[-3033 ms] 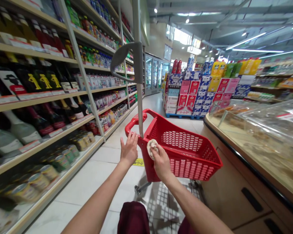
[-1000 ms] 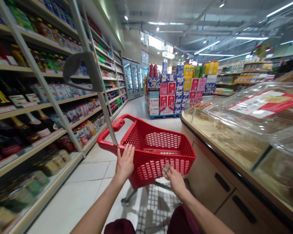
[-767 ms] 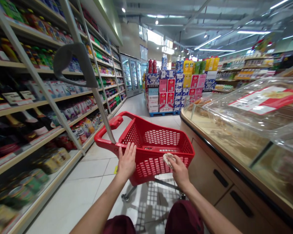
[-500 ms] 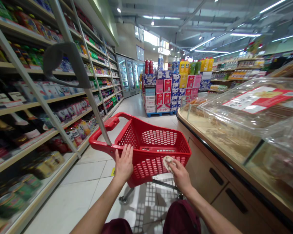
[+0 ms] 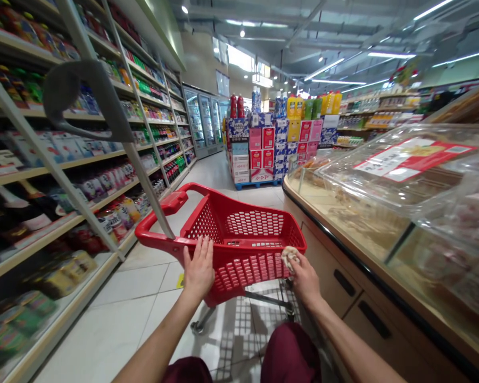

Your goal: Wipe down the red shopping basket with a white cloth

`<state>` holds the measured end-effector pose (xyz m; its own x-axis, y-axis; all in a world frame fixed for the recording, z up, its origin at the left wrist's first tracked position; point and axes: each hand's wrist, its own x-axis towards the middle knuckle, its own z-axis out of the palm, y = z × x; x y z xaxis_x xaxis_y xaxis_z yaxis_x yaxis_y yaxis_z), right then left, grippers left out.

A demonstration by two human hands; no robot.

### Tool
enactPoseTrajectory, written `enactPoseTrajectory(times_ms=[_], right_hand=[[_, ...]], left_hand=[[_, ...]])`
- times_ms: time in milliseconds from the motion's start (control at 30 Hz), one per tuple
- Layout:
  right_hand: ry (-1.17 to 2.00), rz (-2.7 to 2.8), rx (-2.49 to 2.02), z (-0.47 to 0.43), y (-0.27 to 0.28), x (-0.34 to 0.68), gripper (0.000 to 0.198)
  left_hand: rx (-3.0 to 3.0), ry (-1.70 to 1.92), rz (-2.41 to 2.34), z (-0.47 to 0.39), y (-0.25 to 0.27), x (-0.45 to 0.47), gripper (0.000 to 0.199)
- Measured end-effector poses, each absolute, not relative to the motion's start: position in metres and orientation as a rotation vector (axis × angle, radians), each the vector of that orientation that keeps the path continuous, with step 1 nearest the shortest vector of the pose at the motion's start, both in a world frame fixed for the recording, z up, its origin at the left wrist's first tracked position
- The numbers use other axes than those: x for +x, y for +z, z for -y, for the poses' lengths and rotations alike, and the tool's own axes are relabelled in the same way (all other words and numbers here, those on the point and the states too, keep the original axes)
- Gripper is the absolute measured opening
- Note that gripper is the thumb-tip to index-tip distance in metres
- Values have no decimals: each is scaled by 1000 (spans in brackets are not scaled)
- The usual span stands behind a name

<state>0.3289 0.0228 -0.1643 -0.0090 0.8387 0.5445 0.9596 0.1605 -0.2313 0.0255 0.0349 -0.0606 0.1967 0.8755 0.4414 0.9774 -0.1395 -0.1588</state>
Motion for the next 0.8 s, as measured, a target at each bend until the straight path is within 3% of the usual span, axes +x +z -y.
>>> enactPoseTrajectory(times_ms=[133,333,500,700,800], right_hand=[[-186,1964,-1792,-17,-169,339,36],[-317,1731,-1695,-20,-158,359,48],[-64,1959,-1915,-13,-169,367,43],[-252,1704,-1754,-18,-160,373,47],[-122,1780,-1886,-21,-162,373,44]], left_hand=[[-2097,-341,1735,-34,-60,26,65],[-2079,-345,1775,-34,-61,27,66],[-2084,-358,1774,-35,-63,26,67],[-2072,-369,1771,-34,-65,28,67],[-2060,-374,1772,-34,-66,27,66]])
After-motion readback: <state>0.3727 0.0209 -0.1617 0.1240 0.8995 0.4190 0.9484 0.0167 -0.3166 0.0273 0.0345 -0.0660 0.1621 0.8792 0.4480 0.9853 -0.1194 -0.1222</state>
